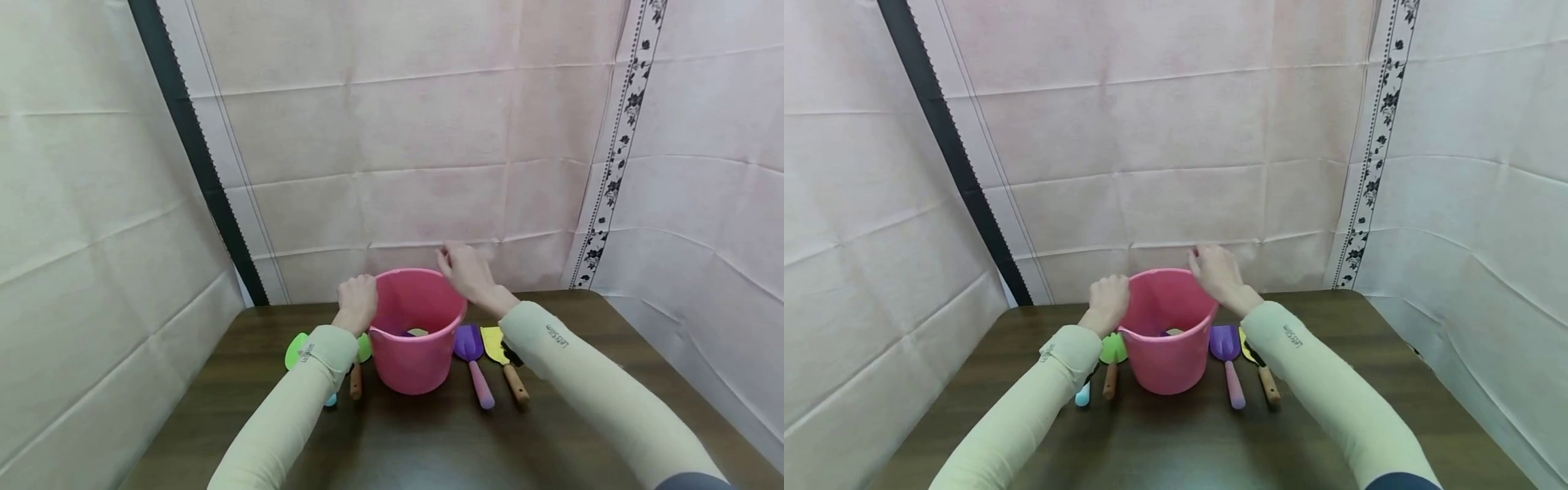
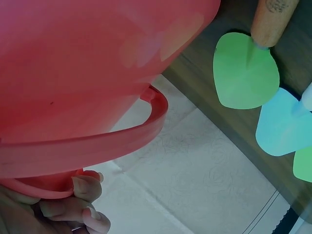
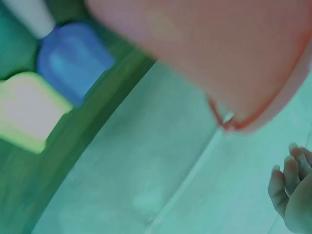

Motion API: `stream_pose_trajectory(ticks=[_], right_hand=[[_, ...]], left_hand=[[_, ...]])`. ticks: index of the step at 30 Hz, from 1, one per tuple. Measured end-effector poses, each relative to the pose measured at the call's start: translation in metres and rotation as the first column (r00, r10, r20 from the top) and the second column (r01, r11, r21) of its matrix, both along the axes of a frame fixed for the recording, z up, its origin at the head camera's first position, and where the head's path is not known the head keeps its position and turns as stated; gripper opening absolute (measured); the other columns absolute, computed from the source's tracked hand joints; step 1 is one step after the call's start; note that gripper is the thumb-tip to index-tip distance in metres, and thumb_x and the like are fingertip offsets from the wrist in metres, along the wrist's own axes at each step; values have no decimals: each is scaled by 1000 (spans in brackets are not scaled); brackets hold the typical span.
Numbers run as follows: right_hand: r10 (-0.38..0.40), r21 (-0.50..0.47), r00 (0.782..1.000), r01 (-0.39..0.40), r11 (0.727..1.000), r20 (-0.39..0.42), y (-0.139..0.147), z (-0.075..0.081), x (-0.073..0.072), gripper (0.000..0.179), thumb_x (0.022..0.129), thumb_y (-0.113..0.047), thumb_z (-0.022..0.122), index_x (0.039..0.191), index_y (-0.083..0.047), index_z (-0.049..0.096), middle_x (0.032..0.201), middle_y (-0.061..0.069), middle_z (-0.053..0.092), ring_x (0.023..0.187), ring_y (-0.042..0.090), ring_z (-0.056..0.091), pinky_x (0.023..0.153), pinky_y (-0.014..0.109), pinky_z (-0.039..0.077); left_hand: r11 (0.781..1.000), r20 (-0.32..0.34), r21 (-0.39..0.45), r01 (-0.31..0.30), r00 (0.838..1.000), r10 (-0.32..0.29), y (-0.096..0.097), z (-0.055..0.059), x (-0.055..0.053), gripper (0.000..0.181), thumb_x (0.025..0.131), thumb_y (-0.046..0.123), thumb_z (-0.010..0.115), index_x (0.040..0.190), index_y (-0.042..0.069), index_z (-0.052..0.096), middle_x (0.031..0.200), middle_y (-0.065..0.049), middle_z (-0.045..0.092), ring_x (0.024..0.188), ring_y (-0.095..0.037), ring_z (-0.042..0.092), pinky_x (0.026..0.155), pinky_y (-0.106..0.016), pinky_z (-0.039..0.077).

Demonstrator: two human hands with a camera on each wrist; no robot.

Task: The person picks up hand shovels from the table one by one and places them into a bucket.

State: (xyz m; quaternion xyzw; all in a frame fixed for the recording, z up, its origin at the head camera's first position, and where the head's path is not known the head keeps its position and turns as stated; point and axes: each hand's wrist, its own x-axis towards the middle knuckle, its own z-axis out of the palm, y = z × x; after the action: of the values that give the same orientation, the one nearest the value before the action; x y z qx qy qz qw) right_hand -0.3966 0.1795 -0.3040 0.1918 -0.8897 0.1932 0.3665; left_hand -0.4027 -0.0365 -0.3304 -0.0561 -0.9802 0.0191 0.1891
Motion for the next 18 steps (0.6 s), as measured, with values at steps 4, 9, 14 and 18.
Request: stream_pose_trajectory(ticks=[4,9,14,18], right_hand=[[-103,-64,994,100,993,-43,28,-11,1,19,97,-19,50,90,-5,61,84,11,64,76,29,63,66,44,50],[-188,-67,982,188,980,18,59,-42,9,20,99,-22,47,93,-5,55,87,13,57,74,31,59,62,47,49],[-265,38,946,263,964,185,81,-79,16,22,98,-25,49,90,-4,51,85,14,54,69,33,58,55,47,46],[-307,161,903,269,950,301,88,-99,18,25,96,-25,50,93,0,51,87,19,57,70,39,61,55,50,47]], left_hand=[[1000,3,-2,7,1000,-7,1,0,-1,22,96,11,50,91,6,70,90,-9,73,83,-27,71,56,-38,50],[1000,-2,-16,5,1000,-5,2,-1,-2,22,96,11,50,90,7,70,89,-8,73,82,-26,70,54,-37,48],[1000,-1,-13,10,1000,-10,2,-2,-1,21,96,11,50,89,7,70,90,-9,73,83,-27,70,55,-37,48],[1000,-2,-7,1,1000,-1,0,-1,-1,22,96,11,50,89,7,70,90,-9,73,83,-27,71,55,-37,48]])
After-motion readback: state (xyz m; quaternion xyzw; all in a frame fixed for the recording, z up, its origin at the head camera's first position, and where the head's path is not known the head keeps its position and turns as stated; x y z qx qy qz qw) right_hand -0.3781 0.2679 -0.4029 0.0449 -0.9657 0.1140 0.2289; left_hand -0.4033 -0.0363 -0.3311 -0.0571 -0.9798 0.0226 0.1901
